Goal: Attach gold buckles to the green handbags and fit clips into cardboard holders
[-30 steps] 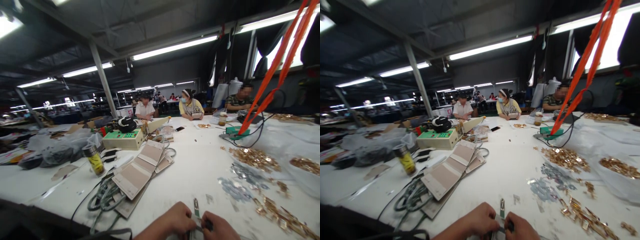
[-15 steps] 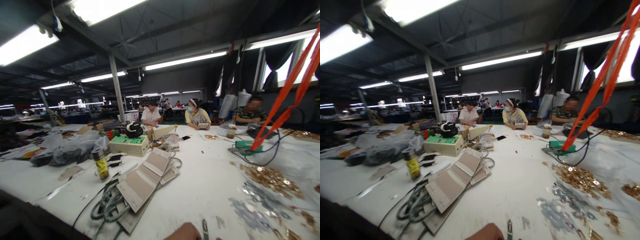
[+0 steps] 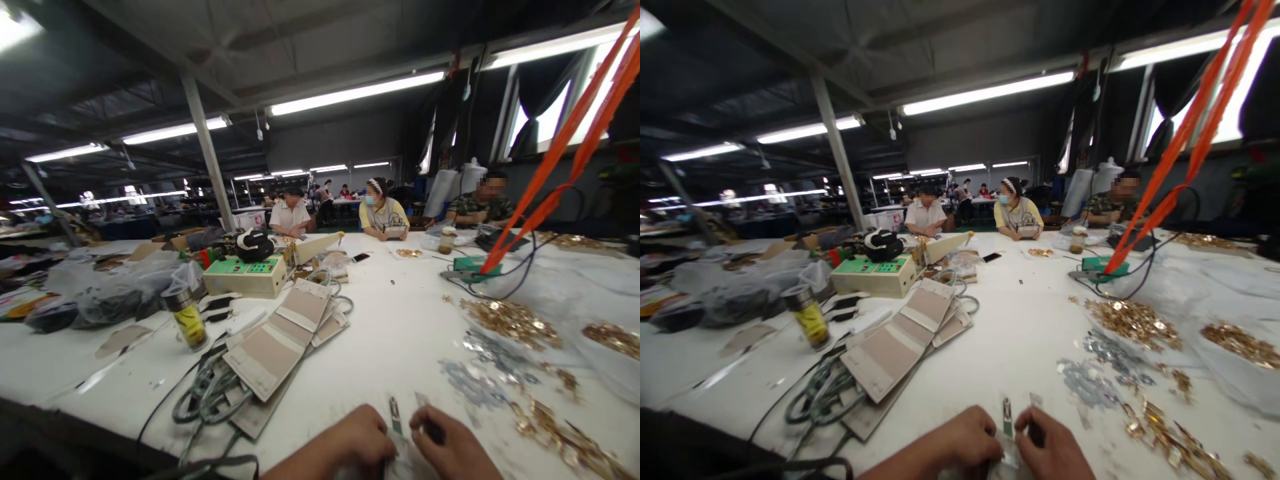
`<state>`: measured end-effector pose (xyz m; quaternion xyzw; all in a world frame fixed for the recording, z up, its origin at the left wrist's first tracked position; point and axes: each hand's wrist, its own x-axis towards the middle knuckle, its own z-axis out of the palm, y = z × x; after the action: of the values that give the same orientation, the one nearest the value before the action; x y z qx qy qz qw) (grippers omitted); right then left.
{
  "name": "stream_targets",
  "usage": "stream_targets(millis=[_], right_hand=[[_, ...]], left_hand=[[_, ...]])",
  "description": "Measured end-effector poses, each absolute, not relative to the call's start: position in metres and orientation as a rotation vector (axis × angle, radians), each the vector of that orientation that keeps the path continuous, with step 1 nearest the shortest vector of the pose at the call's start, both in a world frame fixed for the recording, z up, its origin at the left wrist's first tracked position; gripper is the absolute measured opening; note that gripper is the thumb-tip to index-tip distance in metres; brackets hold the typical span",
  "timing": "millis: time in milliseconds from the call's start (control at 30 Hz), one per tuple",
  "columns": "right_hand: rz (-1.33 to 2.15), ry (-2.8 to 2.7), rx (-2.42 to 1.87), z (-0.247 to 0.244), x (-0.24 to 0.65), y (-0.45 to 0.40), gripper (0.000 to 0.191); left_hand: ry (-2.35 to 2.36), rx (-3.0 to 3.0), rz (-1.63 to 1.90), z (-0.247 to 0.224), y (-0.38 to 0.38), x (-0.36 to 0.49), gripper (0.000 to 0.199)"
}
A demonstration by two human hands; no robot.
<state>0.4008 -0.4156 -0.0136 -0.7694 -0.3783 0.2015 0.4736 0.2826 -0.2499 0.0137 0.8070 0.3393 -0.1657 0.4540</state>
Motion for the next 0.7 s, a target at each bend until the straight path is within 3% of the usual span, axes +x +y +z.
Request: stream_targets(millis=[100,233,500,700], right_hand=[[0.417,-0.745,-1.670,0.019,0.393,-0.425,0.034],[0.345,-0.595,-1.409,0.012,0.388,-0.425,0.047],[0.331,-0.484,-0.987,0.019,0.386,-0.409,0.043],[0.390,-0.473,-1.003,0.008,0.378,-0.383,0.045]], left_hand=[[0.767,1.956,-0.430,0.014,-0.254,0.290,0.010],[0.669,1.905,-0.432,-0.002,-0.248,0.296,0.011],[0.642,1.895,-0.390,-0.010,-0.249,0.295,0.014],[0.611,1.910,-0.400,-0.012,-0.248,0.294,0.015]])
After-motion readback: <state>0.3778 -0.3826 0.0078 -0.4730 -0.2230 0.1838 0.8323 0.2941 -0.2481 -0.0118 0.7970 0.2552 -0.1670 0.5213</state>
